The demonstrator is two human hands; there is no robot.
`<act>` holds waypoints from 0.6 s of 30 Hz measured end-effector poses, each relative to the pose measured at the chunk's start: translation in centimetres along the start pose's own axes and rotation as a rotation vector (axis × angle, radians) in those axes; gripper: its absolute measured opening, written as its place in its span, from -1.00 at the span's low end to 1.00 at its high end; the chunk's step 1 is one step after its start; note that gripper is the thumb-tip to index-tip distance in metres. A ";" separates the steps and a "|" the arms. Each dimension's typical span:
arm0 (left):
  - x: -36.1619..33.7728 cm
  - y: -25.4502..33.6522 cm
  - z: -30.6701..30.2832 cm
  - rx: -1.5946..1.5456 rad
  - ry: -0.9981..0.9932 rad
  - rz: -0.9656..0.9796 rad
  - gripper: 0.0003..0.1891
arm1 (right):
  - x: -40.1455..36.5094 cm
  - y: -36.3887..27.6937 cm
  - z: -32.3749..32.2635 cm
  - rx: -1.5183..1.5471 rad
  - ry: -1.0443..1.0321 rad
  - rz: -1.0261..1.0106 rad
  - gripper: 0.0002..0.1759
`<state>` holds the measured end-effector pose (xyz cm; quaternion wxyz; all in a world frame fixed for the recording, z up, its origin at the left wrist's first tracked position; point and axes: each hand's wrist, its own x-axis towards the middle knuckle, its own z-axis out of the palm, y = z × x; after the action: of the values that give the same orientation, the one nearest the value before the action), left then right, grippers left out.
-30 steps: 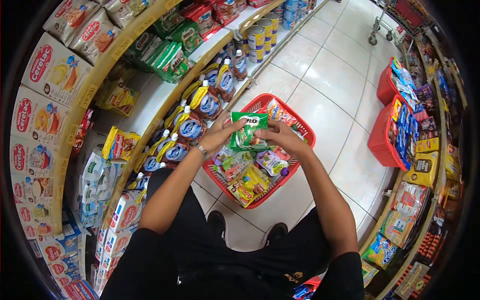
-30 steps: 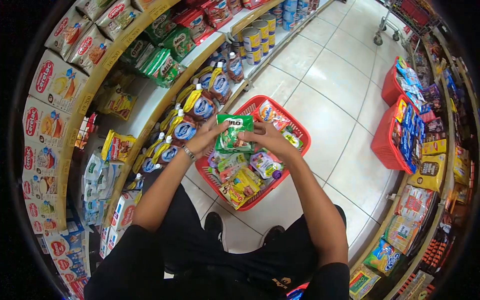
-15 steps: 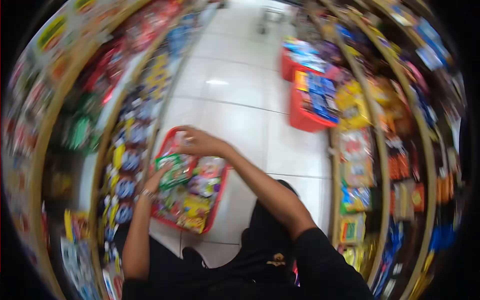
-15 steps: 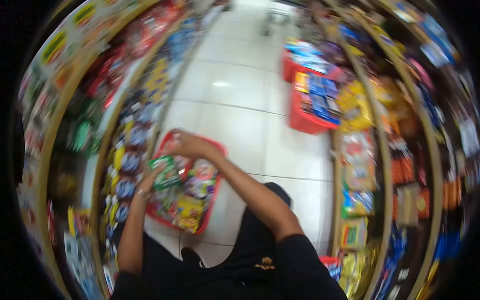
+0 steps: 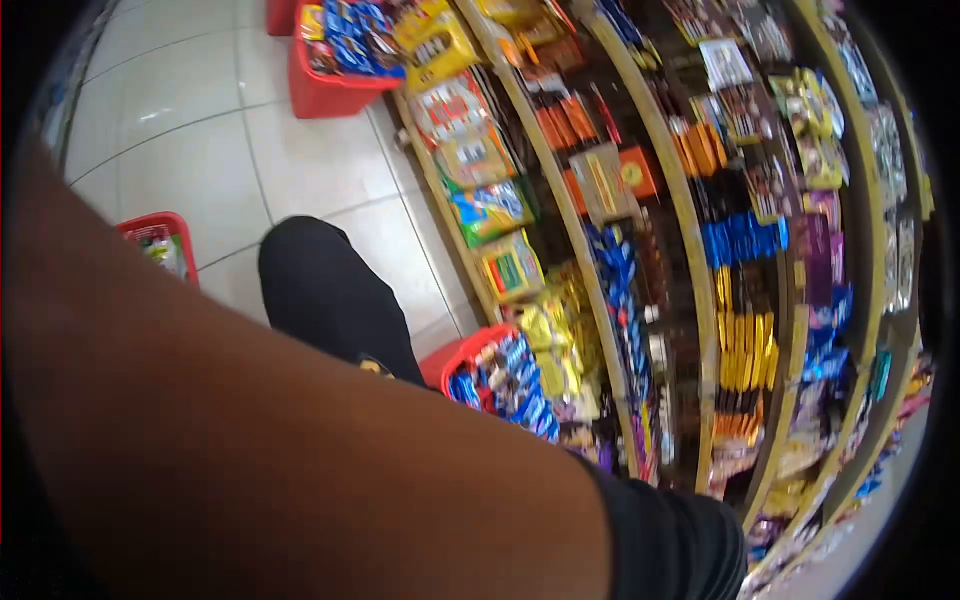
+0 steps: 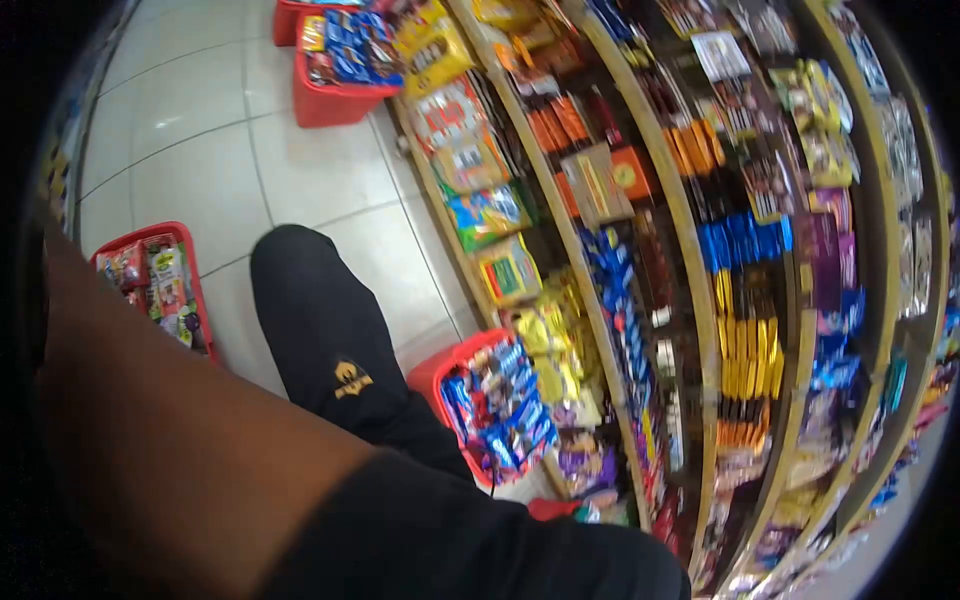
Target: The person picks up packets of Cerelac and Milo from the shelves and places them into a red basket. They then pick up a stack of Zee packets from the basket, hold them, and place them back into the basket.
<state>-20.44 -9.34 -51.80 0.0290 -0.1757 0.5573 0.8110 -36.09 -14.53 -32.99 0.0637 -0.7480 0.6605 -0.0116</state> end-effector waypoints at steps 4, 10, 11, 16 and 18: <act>-0.5 1.2 -1.0 -0.097 -0.110 0.038 -0.40 | -0.4 -0.8 -0.9 -0.017 0.042 0.016 -0.43; -0.6 1.3 -4.1 -0.053 0.120 0.174 -0.48 | -9.5 0.4 -1.8 0.292 0.470 0.209 -0.42; -0.4 1.6 -3.2 0.061 0.347 0.095 -0.48 | -12.5 -0.7 0.9 0.510 0.622 0.270 -0.42; -1.6 4.1 -0.3 -0.098 0.332 0.083 -0.49 | -19.7 -6.3 12.5 1.505 0.373 0.805 0.03; -1.8 3.6 -0.3 -0.011 0.305 0.050 -0.50 | -19.1 -6.7 13.9 1.548 0.278 0.701 0.08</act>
<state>-19.55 -10.70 -48.13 -0.0770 -0.2831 0.5551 0.7783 -30.45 6.28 -44.75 0.4741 -0.2385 0.6614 -0.5300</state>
